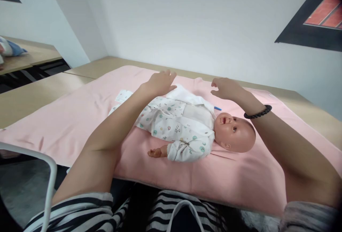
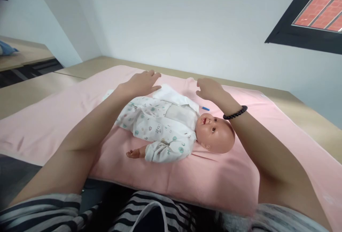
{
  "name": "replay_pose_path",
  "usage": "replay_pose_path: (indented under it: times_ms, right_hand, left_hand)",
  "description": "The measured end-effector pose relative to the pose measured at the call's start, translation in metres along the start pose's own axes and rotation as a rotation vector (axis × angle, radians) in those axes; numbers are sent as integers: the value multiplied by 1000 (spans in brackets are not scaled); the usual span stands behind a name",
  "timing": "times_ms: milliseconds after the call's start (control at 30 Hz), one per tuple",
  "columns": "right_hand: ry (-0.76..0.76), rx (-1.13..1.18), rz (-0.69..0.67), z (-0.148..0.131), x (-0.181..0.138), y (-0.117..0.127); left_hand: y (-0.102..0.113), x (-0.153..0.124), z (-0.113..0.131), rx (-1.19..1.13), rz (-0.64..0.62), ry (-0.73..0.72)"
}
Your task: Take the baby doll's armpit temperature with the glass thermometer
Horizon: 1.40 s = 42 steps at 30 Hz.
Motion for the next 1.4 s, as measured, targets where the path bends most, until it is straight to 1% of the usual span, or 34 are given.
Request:
replay_pose_path:
  times_ms: [67,100,133,167,233,267,300,367,467,567,667,733,800,867,933,967,1000,1033,1067,1133,1167,1200,1233,1300,1333,1400]
  right_hand:
    - [44,43,6,-3,-10,1]
    - [90,92,-25,-6,-17,3]
    - [149,151,-85,-10,-26,6]
    - [216,214,-177,-15,-36,9]
    - [348,264,-395,-25,-57,15]
    - [410,250,-476,-31,-68,16]
    - [460,223,-520,-35,-77,16]
    - [512,151,-523,-43,-93,14]
    - [522,56,-443,-49,-107,7]
    - [583,1,-366,-50,-114,4]
    - [611,-2,-266,-46,-120,10]
    - [603,39,-257,-42,-125,18]
    - [660,110,-355,-38,-132,28]
    - [764,195,-513,-34,-138,38]
    - [826,267,-653,-29,-141,47]
    - [828,299,-704,-24,-140,51]
    - [811,332,-728,-18,-136,55]
    - [778,365,-720,-11,-130,59]
    - [722,411,-685,-1,-122,61]
    - [571,516,-449,22,-98,62]
    - [470,587,-326,35,-85,58]
    - [371,652,-245,47,-73,52]
    - [318,697,-210,58,-60,43]
    - [265,702,-287,76,-39,16]
    - [240,667,-338,82,-30,1]
    - [158,619,-382,93,-14,-29]
  left_hand:
    - [6,-8,-1,-99,-185,-62]
    - [11,-13,0,-153,-278,-92]
    - [16,-18,2,-200,-361,-114]
    - [21,-24,5,-235,-429,-130]
    - [30,-33,14,-270,-522,-152]
    - [33,-36,19,-269,-554,-161]
    - [35,-40,24,-257,-575,-172]
    - [37,-45,32,-217,-582,-203]
    - [40,-50,38,-166,-521,-255]
    - [46,-55,36,-133,-467,-289]
    - [53,-61,30,-129,-438,-313]
    - [58,-66,26,-146,-422,-331]
    - [64,-73,24,-193,-449,-355]
    - [69,-81,27,-275,-551,-401]
    - [74,-89,32,-359,-676,-451]
    - [76,-92,34,-393,-717,-465]
    - [77,-95,36,-419,-735,-469]
    - [77,-96,37,-433,-730,-462]
    - [76,-95,37,-435,-705,-449]
    - [71,-89,35,-395,-621,-410]
    - [67,-83,32,-360,-572,-390]
    - [62,-75,30,-324,-522,-372]
    - [56,-66,27,-296,-471,-359]
    - [43,-47,24,-285,-379,-362]
    - [37,-37,24,-302,-331,-386]
    - [22,-20,27,-377,-262,-471]
Point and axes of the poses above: each hand's wrist, its own x-axis towards the middle knuckle, its own y-axis out of the back of the hand, z = x × y, the point moved 1 cm from there along x, towards the middle knuckle, and after that the axes turned 9 degrees about -y, right-handed, at the moved point
